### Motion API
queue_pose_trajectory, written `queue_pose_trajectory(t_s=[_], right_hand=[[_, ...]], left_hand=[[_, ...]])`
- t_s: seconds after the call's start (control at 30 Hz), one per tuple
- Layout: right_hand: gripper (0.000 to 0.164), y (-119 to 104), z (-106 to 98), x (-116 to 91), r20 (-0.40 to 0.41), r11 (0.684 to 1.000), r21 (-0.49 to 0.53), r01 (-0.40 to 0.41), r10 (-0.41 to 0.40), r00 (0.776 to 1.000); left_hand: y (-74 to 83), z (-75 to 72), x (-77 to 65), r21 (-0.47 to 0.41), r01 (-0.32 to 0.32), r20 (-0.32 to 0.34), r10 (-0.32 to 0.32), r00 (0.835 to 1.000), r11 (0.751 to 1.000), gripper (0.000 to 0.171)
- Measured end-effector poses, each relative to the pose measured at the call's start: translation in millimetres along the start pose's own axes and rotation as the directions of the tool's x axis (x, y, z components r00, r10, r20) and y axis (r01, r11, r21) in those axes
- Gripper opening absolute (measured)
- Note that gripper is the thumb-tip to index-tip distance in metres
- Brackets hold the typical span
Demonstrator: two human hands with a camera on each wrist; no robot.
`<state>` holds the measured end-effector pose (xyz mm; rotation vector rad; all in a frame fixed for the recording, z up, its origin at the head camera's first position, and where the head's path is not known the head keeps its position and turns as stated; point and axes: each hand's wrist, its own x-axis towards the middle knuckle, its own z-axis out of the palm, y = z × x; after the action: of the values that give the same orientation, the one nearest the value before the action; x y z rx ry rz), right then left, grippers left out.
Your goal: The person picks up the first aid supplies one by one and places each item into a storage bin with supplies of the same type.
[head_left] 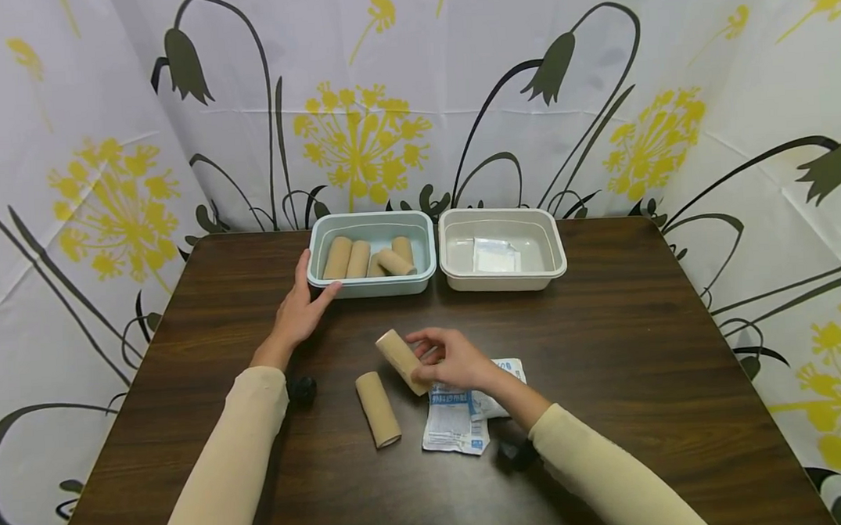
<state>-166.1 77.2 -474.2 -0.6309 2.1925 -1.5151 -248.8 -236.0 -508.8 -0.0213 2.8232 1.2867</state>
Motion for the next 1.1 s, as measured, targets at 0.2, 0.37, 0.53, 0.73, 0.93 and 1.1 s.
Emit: queue_pose_trajectory(t_s=[0.2, 0.37, 0.53, 0.73, 0.93, 1.1], right_hand=[[0.049, 1.0, -10.3, 2.3, -0.038, 0.997, 0.071, -0.037, 0.04, 0.998], [0.047, -2.7, -18.3, 2.2, -0.047, 0.982, 0.174, -0.077, 0.086, 0.995], [0.048, -5.5, -26.6, 3.3, -0.064, 0.977, 0.189, -0.098, 0.112, 0.992], [0.047, -7.8, -34.3, 12.9, -0.109, 0.964, 0.239, -0.116, 0.145, 0.983], [0.044, -13.8, -41.7, 31.4, -0.171, 0.909, 0.393, -0.141, 0.223, 0.96], [0.044, -18.0, -47.3, 47.9, -0.221, 0.875, 0.459, -0.155, 0.282, 0.934]], left_hand=[[-1.7, -0.9, 0.9, 0.002, -0.002, 0.004, 0.002, 1.0, 1.0, 0.09], [-3.3, -1.1, 1.0, 0.003, -0.006, 0.005, 0.006, 1.0, 1.0, 0.089], [-3.9, -1.0, 0.8, 0.006, -0.009, 0.002, 0.009, 1.0, 1.0, 0.089], [-3.1, -1.8, 0.5, 0.009, -0.007, 0.002, 0.007, 1.0, 1.0, 0.089], [-1.7, -2.4, 0.9, 0.006, 0.002, 0.011, -0.002, 1.0, 1.0, 0.088], [-1.3, -2.2, 1.0, 0.002, 0.007, 0.017, -0.007, 1.0, 1.0, 0.09]])
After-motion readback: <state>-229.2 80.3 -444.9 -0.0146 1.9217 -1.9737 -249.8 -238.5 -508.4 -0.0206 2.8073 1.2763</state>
